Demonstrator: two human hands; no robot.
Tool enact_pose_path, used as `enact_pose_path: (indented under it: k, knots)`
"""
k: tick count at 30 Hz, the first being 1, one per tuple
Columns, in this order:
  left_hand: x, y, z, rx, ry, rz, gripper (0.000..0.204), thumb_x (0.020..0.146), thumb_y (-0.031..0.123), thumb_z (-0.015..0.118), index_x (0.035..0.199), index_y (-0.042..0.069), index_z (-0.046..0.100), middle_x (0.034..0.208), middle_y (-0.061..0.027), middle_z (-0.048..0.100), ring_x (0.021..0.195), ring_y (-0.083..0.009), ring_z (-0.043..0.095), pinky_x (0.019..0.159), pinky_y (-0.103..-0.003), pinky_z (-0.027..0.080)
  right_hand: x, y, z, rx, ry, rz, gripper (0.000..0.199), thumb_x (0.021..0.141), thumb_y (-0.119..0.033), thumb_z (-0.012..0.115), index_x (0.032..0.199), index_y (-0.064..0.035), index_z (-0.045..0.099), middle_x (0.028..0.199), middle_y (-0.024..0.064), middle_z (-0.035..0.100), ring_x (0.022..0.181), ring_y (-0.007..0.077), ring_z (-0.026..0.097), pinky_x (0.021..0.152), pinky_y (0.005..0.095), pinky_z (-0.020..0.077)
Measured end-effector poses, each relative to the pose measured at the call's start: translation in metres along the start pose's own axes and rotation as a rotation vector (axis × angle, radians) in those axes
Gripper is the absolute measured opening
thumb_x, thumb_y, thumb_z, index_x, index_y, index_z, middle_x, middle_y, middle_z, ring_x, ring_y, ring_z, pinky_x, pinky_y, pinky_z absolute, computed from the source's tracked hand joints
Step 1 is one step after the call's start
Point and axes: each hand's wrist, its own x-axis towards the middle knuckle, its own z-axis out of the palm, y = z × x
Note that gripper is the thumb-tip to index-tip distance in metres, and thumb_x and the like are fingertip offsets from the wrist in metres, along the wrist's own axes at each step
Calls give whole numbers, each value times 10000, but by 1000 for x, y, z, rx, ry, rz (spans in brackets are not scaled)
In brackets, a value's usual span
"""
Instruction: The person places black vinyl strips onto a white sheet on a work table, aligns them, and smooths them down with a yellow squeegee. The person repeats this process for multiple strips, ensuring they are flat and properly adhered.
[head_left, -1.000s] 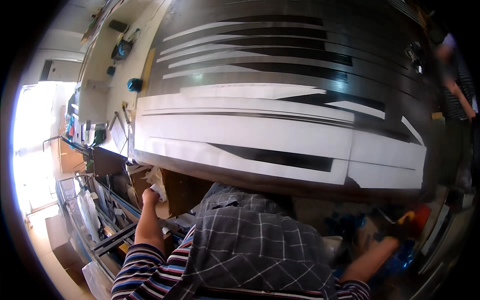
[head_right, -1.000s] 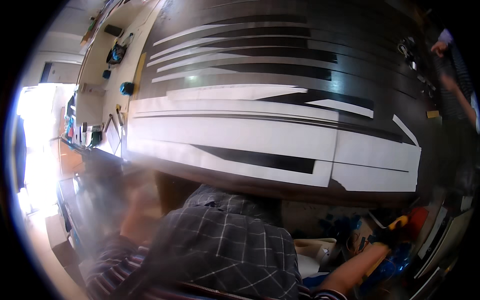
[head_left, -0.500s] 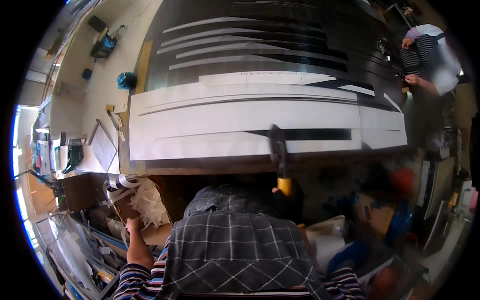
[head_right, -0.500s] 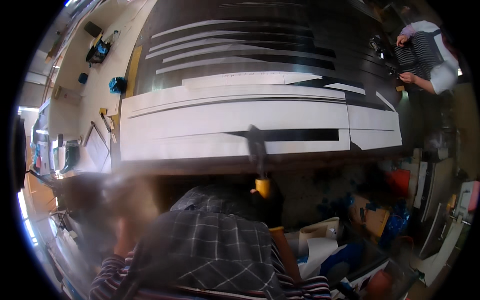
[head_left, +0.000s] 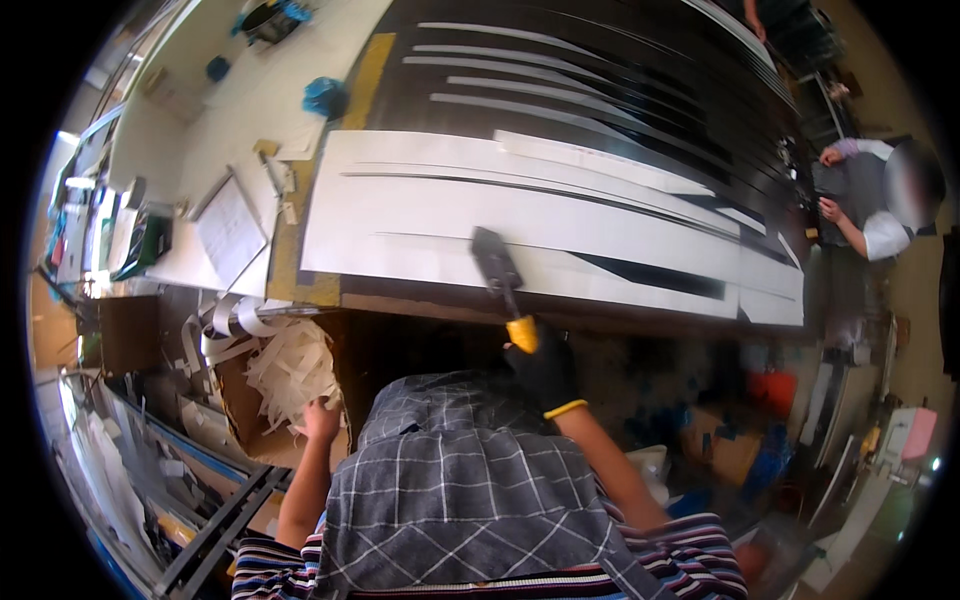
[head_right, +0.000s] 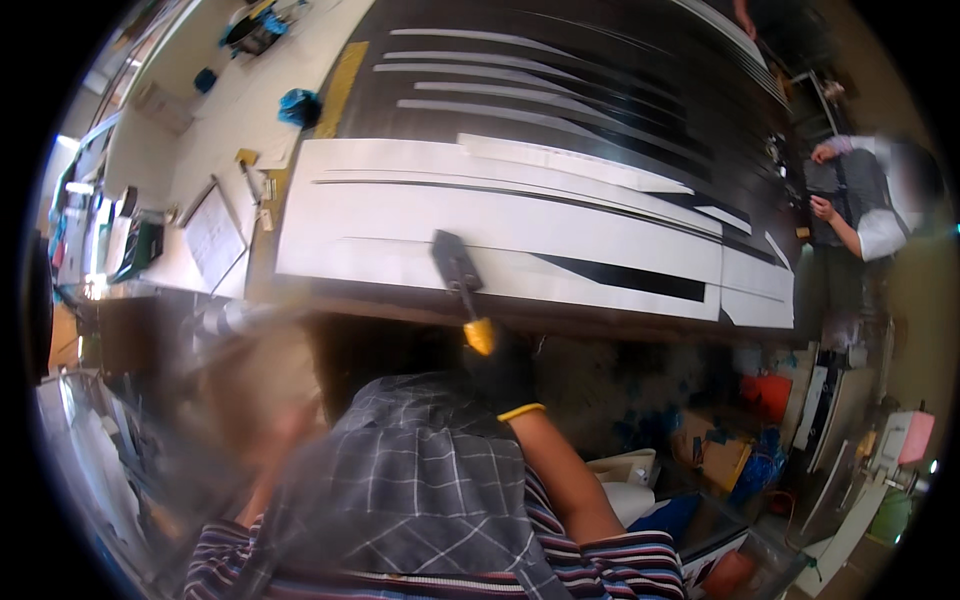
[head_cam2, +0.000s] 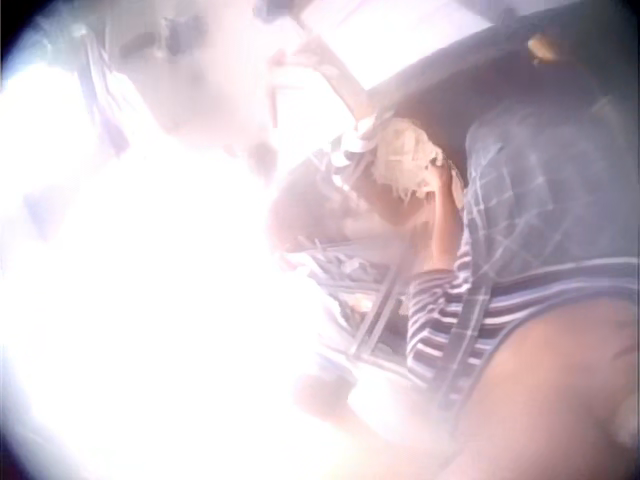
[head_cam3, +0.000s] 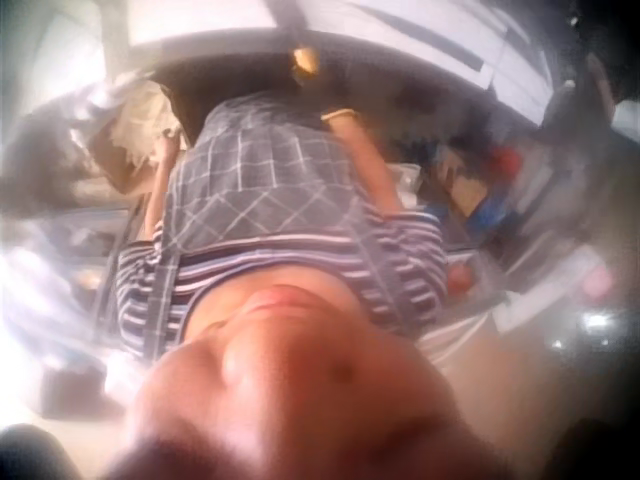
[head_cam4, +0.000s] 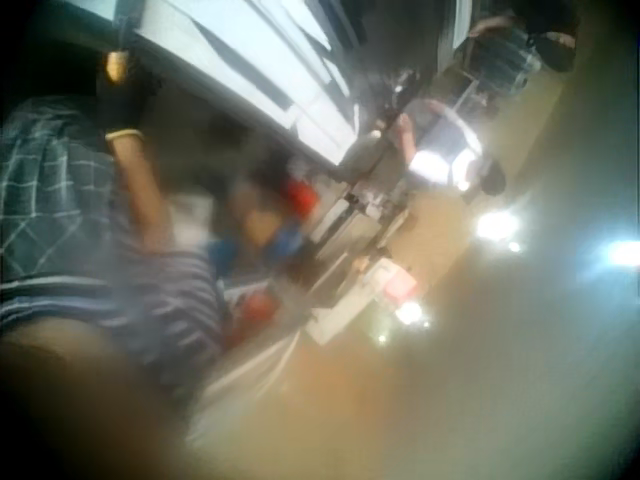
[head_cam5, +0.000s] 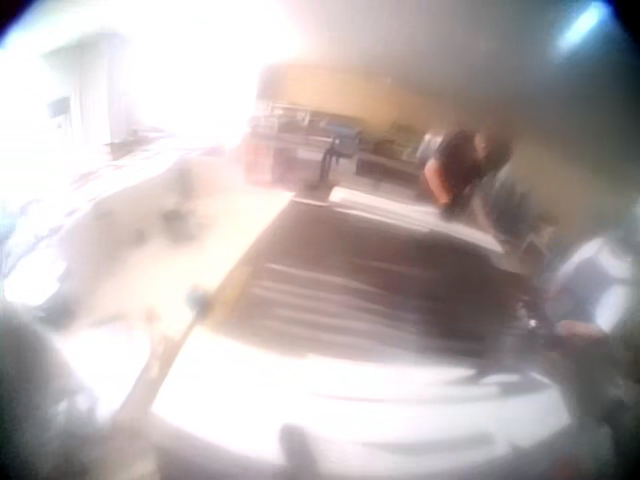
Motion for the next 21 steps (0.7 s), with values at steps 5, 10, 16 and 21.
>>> enact_pose_path:
  k: [5,10,16,21]
  knots:
    - [-10,9,15,-202,-191,-41,503,849,486,610,1228,158,655,1307,-132,604,1278,-355,515,1069,-760,127,38,-92,66,65,-226,-143,461,795,-320,708,1112,-9,581,922,213,664,872,417,645,761,478,512]
    - [-28,39,22,-172,-173,92,474,828,470,596,1178,162,686,1246,-133,648,1246,-383,542,1066,-759,127,56,-100,64,225,-282,-217,453,785,-296,711,1097,9,588,925,225,662,877,421,646,769,471,514]
    - [-2,38,41,34,-322,182,439,813,434,602,1092,119,726,1073,-204,705,1085,-399,645,964,-529,453,11,12,-44,188,50,94,469,757,-281,763,1118,-24,611,920,196,679,859,390,661,775,455,521]
    - [8,89,102,141,-143,579,359,867,328,588,1001,18,712,966,-238,700,985,-416,663,822,-496,526,-20,159,-191,54,327,276,431,782,-284,740,1118,-44,616,1069,218,653,924,391,646,798,449,514]
